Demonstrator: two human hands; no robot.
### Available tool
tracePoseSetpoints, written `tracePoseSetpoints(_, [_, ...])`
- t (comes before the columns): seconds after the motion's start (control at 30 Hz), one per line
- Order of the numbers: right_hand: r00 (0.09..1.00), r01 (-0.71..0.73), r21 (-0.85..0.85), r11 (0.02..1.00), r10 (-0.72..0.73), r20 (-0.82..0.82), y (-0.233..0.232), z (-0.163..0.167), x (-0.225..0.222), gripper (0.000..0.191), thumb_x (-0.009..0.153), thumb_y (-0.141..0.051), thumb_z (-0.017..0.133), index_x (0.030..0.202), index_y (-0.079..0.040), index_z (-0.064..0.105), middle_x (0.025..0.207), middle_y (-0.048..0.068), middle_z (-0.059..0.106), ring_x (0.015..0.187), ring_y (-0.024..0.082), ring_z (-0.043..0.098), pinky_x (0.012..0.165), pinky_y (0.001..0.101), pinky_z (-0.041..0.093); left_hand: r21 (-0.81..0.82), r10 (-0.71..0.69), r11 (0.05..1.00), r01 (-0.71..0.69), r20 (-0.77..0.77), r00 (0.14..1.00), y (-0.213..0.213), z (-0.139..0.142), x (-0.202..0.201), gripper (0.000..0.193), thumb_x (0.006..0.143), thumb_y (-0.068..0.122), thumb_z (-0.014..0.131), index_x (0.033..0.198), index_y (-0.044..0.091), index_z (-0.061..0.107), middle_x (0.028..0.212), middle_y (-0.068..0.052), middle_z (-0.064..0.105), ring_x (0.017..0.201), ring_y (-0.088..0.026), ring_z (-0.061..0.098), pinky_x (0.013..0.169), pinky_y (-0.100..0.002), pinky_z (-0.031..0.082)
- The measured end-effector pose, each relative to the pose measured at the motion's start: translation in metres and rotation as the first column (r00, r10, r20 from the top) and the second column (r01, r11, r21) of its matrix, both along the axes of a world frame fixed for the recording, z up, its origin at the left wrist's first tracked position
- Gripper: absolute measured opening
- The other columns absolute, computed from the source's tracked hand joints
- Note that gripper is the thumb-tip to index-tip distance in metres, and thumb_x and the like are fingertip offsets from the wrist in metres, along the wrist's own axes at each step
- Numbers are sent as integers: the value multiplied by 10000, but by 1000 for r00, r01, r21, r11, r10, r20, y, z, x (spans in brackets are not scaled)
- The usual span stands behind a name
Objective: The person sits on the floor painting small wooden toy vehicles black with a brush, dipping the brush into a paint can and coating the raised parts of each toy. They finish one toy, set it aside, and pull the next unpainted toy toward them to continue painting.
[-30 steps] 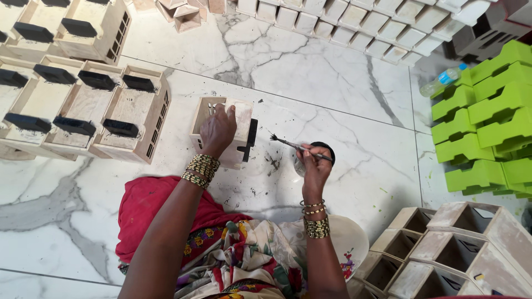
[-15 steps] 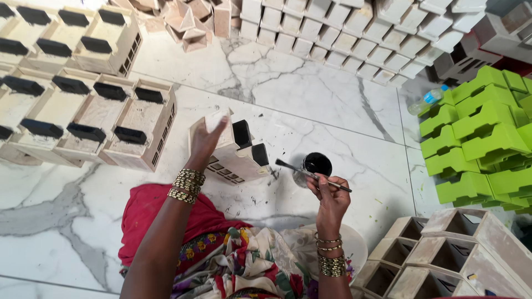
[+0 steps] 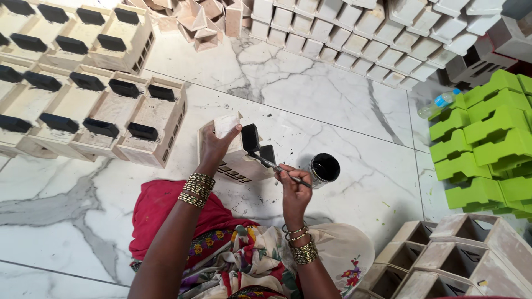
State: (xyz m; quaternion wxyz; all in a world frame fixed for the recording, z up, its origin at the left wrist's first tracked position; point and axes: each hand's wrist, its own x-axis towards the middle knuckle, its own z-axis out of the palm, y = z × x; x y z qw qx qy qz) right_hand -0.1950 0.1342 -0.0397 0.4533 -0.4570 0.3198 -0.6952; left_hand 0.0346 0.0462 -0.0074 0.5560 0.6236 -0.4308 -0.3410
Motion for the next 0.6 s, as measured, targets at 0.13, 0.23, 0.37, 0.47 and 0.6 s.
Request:
tracePoseSetpoints(0.13, [989, 60, -64, 996, -68, -132, -4, 5, 19, 151, 1008, 55, 625, 1055, 6, 490, 1203, 269, 690, 1005, 225, 718, 903, 335, 633, 29, 50, 998, -51, 41, 998, 9, 1, 9, 681, 774, 516, 857, 1140, -38, 703, 1037, -148, 743, 931, -217, 729, 822, -350, 573])
tracePoseSetpoints(0.23, [995, 69, -112, 991, -76, -64, -5, 19, 17, 166, 997, 34, 623, 1063, -10, 477, 1200, 249, 686, 1014, 205, 718, 894, 325, 644, 24, 40, 999, -40, -33, 999, 14, 4, 17, 780, 716, 497, 907, 1203, -47, 633, 1106, -164, 708, 982, -228, 709, 844, -351, 572])
tracePoseSetpoints(0.37, [989, 44, -99, 994, -58, -135, 7, 21, 18, 151, 993, 30, 627, 1044, -8, 490, 1157, 242, 701, 1021, 205, 734, 882, 326, 665, 60, 27, 998, -22, -96, 995, 18, 0, 13, 762, 698, 488, 881, 1205, -33, 655, 1122, -161, 727, 993, -228, 716, 842, -337, 577])
tracePoseSetpoints(0.47, [984, 51, -66, 997, -61, -170, 4, 12, 32, 147, 993, 37, 629, 1035, -1, 492, 1163, 250, 706, 988, 210, 738, 870, 324, 655, 20, 62, 998, -60, -135, 989, 9, -6, 7, 749, 705, 455, 889, 1216, -29, 635, 1135, -155, 711, 1003, -226, 708, 842, -333, 577])
tracePoseSetpoints(0.6, [985, 113, -63, 992, -120, -125, -13, 8, 36, 161, 993, 54, 642, 1050, 8, 499, 1152, 271, 707, 923, 222, 734, 830, 325, 636, -9, 48, 999, -50, -164, 985, -2, -10, 10, 773, 740, 443, 913, 1236, -42, 573, 1156, -162, 689, 1034, -222, 699, 872, -329, 579])
